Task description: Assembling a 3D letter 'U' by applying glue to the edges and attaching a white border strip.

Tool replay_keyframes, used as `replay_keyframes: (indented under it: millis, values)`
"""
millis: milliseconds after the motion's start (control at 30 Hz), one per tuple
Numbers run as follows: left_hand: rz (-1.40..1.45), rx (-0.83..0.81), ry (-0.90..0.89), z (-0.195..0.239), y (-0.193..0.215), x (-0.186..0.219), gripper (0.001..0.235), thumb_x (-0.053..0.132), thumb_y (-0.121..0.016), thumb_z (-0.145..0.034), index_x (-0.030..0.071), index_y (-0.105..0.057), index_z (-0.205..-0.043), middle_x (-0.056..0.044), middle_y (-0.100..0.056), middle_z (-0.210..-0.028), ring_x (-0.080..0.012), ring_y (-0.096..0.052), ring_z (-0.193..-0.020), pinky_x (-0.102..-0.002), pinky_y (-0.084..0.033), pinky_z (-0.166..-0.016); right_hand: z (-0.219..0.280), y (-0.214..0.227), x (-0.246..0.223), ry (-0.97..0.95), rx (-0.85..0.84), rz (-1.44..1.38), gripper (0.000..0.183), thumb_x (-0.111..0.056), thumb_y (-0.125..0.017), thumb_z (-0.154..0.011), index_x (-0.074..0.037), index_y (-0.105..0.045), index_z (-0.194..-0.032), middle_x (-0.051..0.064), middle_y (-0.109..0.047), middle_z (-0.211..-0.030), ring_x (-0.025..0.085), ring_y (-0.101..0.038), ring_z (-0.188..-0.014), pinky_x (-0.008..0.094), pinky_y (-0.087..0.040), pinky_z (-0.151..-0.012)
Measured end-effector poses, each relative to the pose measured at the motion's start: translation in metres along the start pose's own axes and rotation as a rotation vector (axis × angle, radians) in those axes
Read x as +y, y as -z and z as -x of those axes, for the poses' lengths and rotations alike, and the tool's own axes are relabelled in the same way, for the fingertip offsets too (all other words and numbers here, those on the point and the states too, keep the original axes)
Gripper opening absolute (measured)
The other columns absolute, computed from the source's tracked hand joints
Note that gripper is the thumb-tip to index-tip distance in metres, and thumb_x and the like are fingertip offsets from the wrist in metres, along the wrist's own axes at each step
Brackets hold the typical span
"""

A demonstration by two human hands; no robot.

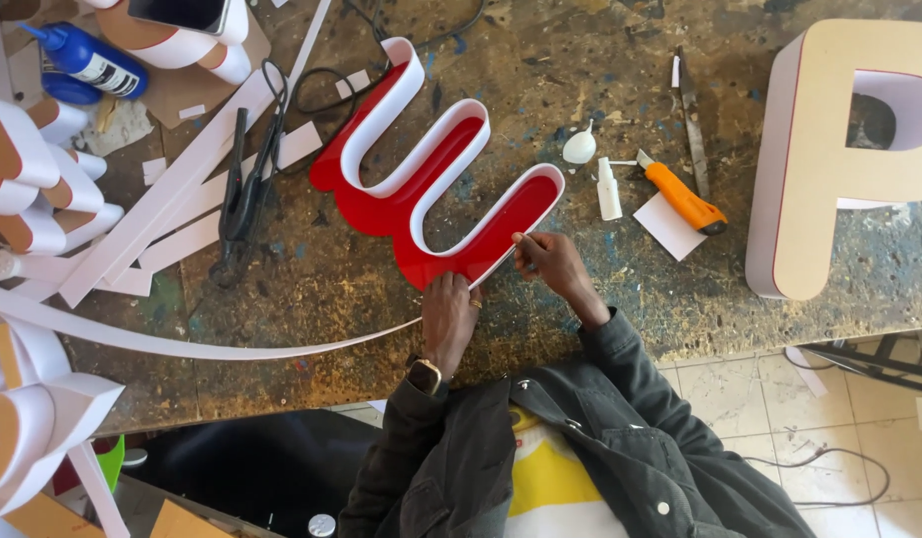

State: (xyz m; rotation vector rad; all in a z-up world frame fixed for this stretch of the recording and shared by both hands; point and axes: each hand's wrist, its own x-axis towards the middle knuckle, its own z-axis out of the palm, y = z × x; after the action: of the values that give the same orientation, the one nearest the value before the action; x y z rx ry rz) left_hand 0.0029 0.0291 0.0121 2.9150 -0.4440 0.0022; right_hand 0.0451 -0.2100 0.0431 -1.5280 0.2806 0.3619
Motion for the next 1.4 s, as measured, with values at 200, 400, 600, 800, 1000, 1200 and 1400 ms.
replay_keyframes:
  millis: [200,400,600,800,1000,1200,1400]
  values:
    - [0.053,0.052,-0.025,-0.004,0.004,0.001,0.022,0.025,-0.079,-0.098,0.008,-0.070,-0.089,-0.010,-0.067,-0.088,-0.0315,-0.074,-0.091,-0.042,-0.061,-0.077,-0.002,-0.001,-0.006,-0.001,-0.004,-0.041,0.045,-0.028,-0.069,-0.121,0.008,-0.080,-0.096,0.023,-0.076,-0.080,0.023,-0.075,-0.079,0.039,-0.067,-0.065]
    - [0.053,0.105,-0.008,-0.003,0.002,0.004,0.018,0.026,-0.079,-0.097,0.013,-0.070,-0.089,-0.004,-0.064,-0.085,-0.0263,-0.073,-0.085,-0.038,-0.062,-0.072,-0.003,0.000,-0.002,0.008,-0.001,-0.037,0.046,-0.030,-0.070,-0.121,0.008,-0.080,-0.097,0.025,-0.077,-0.081,0.024,-0.076,-0.079,0.041,-0.068,-0.067]
    - [0.060,0.122,0.002,-0.002,-0.001,0.003,0.018,0.033,-0.081,-0.099,0.018,-0.073,-0.096,-0.001,-0.066,-0.088,-0.0239,-0.075,-0.088,-0.037,-0.063,-0.069,-0.005,-0.001,0.000,0.009,0.005,0.003,0.046,-0.031,-0.070,-0.121,0.009,-0.082,-0.101,0.028,-0.080,-0.089,0.027,-0.079,-0.087,0.043,-0.070,-0.074]
    - [0.069,0.107,0.016,-0.006,0.004,0.008,0.018,0.031,-0.079,-0.106,0.018,-0.073,-0.096,0.001,-0.067,-0.089,-0.0227,-0.076,-0.087,-0.036,-0.064,-0.066,-0.002,-0.002,-0.001,0.014,0.033,-0.002,0.047,-0.032,-0.069,-0.121,0.011,-0.082,-0.105,0.031,-0.081,-0.096,0.032,-0.082,-0.093,0.045,-0.071,-0.078]
    - [0.079,0.153,0.037,-0.004,-0.006,0.007,0.018,0.031,-0.082,-0.099,0.020,-0.071,-0.091,0.000,-0.066,-0.086,-0.0243,-0.075,-0.088,-0.036,-0.064,-0.066,0.004,0.001,-0.001,0.096,0.036,0.067,0.052,-0.035,-0.066,-0.124,0.007,-0.083,-0.098,0.028,-0.080,-0.088,0.036,-0.083,-0.092,0.050,-0.069,-0.081]
    - [0.059,0.141,0.056,-0.007,0.000,0.011,0.019,0.028,-0.080,-0.099,0.017,-0.069,-0.088,-0.002,-0.067,-0.085,-0.0255,-0.076,-0.087,-0.036,-0.064,-0.067,-0.024,0.058,-0.010,0.220,0.401,0.323,0.057,-0.042,-0.057,-0.130,-0.014,-0.074,-0.083,0.011,-0.070,-0.068,0.020,-0.067,-0.073,0.037,-0.053,-0.079]
    - [-0.008,0.160,0.055,-0.006,-0.015,0.009,0.019,0.031,-0.080,-0.096,0.019,-0.069,-0.087,0.000,-0.066,-0.085,-0.0239,-0.075,-0.084,-0.038,-0.065,-0.061,-0.102,0.105,-0.020,0.593,0.579,0.793,0.043,-0.019,-0.094,-0.099,0.005,-0.073,-0.126,0.014,-0.052,-0.112,0.040,-0.058,-0.110,0.055,-0.052,-0.097]
